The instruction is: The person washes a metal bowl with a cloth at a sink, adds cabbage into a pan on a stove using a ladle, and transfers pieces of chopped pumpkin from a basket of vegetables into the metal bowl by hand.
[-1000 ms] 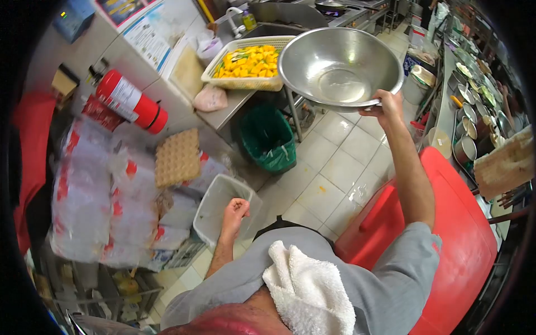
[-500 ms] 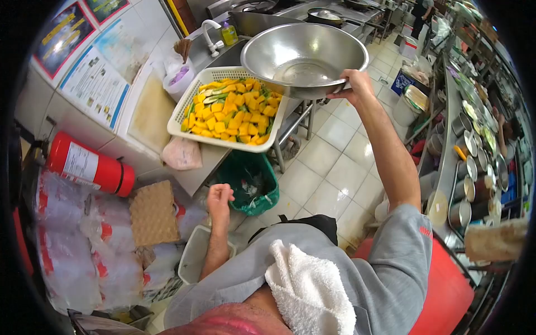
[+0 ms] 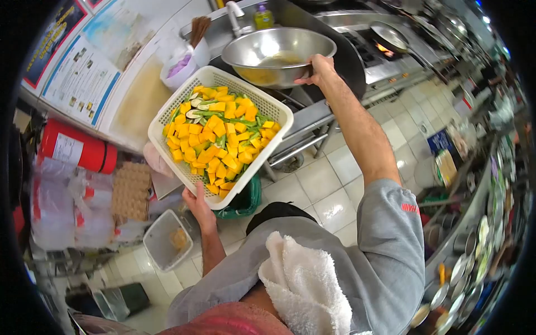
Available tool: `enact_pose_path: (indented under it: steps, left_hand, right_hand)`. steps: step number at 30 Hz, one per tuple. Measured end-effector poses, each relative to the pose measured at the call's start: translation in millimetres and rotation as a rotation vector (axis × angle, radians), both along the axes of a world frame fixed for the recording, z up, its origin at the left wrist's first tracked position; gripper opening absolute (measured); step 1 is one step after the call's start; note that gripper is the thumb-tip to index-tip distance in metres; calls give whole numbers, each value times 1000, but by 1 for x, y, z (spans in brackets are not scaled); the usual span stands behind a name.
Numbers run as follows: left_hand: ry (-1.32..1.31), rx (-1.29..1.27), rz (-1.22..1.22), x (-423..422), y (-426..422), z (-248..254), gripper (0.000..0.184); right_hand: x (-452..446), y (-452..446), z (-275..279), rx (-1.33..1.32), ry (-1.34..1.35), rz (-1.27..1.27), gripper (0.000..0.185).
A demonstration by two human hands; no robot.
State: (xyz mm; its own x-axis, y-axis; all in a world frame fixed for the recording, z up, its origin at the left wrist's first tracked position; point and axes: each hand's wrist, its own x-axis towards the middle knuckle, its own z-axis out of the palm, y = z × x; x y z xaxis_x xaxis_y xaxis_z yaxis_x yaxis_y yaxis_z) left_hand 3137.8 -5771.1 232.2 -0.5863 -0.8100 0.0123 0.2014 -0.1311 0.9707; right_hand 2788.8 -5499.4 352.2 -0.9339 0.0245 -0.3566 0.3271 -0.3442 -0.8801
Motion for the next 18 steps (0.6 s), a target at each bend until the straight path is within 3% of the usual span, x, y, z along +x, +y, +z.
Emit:
enact_pose_path:
  steps: [6,8,12,16,18]
  left_hand:
    - [-150,11,24,-5,-13,0,38]
    - [-148,44,64,-7,-17,-1,35]
    - [-158,49,150,-12,-17,9,33]
    - [-339,-82,200,-5,-33,5,28]
    - [-477,-168,188,-5,-34,12,24]
  right_hand:
    - [-76,-29,-74,-35,-93,93,55]
    - [-93,-36,-104,36,-119,44,40]
    - [-113,-44,-154,97,-162,74,62]
    - [-152,-47,-217,166,-215,150,67]
    - [-169,-48,-249,80,-154,241,78]
